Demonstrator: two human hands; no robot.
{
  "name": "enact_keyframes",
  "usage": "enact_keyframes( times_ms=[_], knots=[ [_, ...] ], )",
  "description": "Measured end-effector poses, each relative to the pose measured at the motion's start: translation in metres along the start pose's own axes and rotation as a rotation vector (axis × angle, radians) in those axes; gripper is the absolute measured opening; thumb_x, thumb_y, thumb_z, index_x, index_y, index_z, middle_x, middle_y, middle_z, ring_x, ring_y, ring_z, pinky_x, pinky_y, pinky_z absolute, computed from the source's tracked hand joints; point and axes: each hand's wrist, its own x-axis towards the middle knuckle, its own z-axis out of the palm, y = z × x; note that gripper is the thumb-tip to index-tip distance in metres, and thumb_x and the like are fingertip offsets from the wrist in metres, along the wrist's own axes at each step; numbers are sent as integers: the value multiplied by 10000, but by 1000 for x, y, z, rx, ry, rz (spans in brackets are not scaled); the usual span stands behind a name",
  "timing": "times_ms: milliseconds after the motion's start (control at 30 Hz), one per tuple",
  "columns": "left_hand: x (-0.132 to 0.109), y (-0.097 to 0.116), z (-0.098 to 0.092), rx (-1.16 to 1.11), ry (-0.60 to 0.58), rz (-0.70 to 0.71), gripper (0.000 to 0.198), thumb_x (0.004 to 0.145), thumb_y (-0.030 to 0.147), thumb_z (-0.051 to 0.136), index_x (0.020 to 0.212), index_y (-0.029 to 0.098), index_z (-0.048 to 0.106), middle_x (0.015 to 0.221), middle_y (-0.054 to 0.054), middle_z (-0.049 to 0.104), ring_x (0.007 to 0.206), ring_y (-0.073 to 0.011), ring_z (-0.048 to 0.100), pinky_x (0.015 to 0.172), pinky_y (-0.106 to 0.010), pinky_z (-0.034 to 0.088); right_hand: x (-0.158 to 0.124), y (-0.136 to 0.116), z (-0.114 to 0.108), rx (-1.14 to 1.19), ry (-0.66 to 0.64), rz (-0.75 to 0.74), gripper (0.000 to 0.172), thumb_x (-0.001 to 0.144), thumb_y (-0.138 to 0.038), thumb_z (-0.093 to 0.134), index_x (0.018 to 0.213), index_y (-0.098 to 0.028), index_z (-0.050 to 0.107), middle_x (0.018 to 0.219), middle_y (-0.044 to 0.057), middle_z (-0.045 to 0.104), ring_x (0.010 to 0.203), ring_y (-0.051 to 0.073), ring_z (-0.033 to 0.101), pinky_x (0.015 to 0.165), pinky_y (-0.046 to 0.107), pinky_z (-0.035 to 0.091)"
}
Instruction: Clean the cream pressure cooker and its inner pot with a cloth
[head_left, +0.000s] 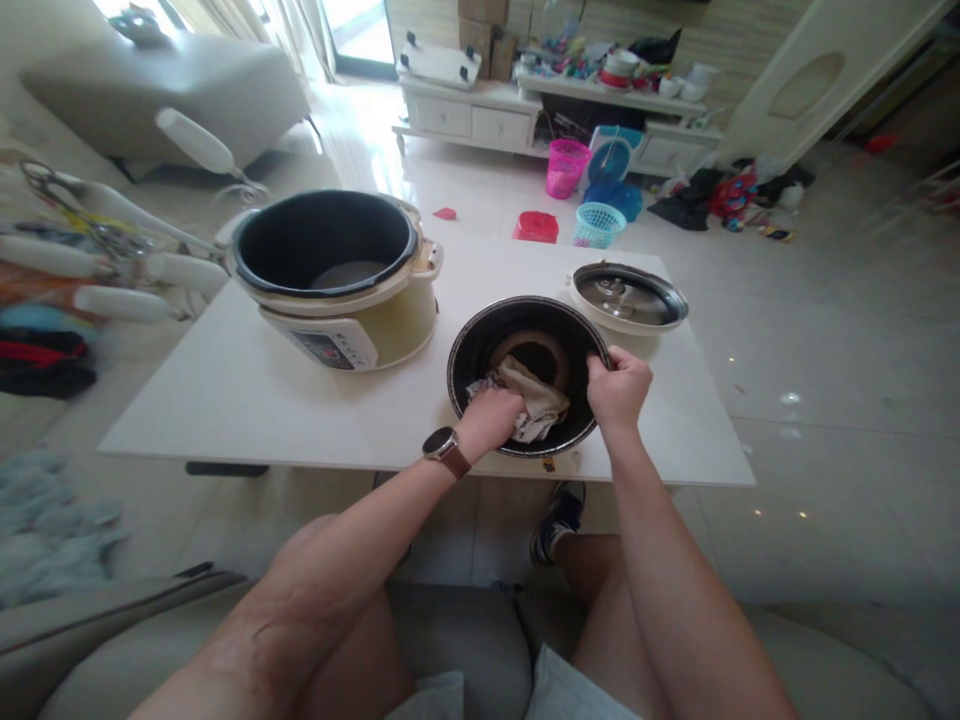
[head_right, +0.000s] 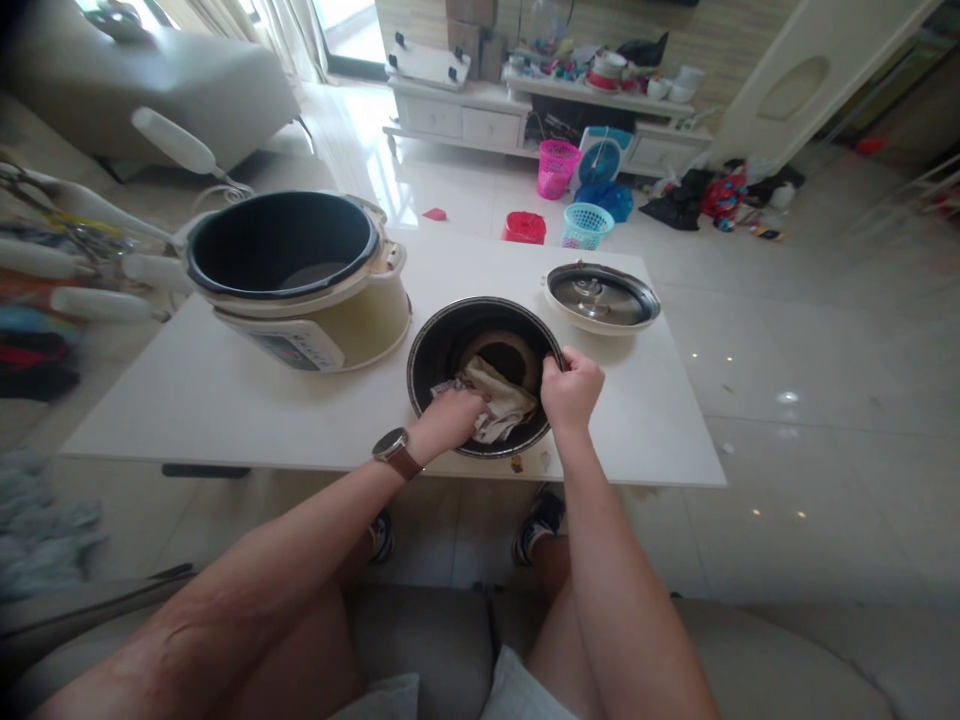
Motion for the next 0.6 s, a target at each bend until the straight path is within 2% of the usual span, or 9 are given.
enact_keyframes(
  times_ms=[100, 200, 300, 367, 467, 600],
  knots=[
    [3, -3, 3, -114, 29, 19, 502, 862, -3, 573, 1217, 260, 811, 1283, -103, 781, 1257, -259, 711, 1124, -374, 514, -3, 0, 3, 32, 35, -6, 441, 820, -271, 631, 542, -246, 290, 541, -78, 247, 569, 110, 252, 587, 309, 199],
    [3, 2, 3, -365, 74, -1, 586, 860, -10, 530, 1280, 306, 789, 1338, -41, 771, 1300, -241, 692, 1135, -355, 506, -5, 2, 5, 53, 55, 6, 462, 822, -274, 642, 549, -250, 270, 546, -80, 237, 576, 111, 246, 588, 309, 194],
    [0, 8, -1, -617, 106, 61, 526, 897, 44, 531, 1288, 280, 792, 1305, -30, 787, 1264, -234, 711, 1099, -334, 530, -7, 6, 9, 75, 78, 32, 458, 819, -276, 642, 551, -254, 271, 552, -80, 231, 584, 112, 245, 589, 307, 198],
    [-3, 8, -6, -678, 103, 155, 481, 888, 55, 553, 1227, 263, 824, 1303, -37, 788, 1252, -232, 715, 1096, -328, 531, -7, 8, 12, 89, 93, 62, 456, 817, -276, 637, 549, -257, 268, 552, -80, 223, 588, 112, 245, 586, 305, 200],
    [-6, -2, -13, -565, 78, 210, 501, 814, -9, 566, 1095, 277, 866, 1340, -32, 772, 1264, -223, 709, 1112, -303, 511, -7, 9, 15, 111, 116, 114, 461, 810, -274, 629, 550, -260, 248, 547, -81, 207, 585, 108, 234, 577, 305, 196],
    [-5, -17, -15, -251, -2, 130, 560, 766, -53, 558, 1065, 304, 869, 1335, -40, 773, 1240, -240, 724, 1080, -314, 529, -7, 6, 15, 111, 117, 104, 468, 799, -281, 634, 542, -257, 244, 540, -80, 208, 576, 104, 230, 579, 312, 189]
  ],
)
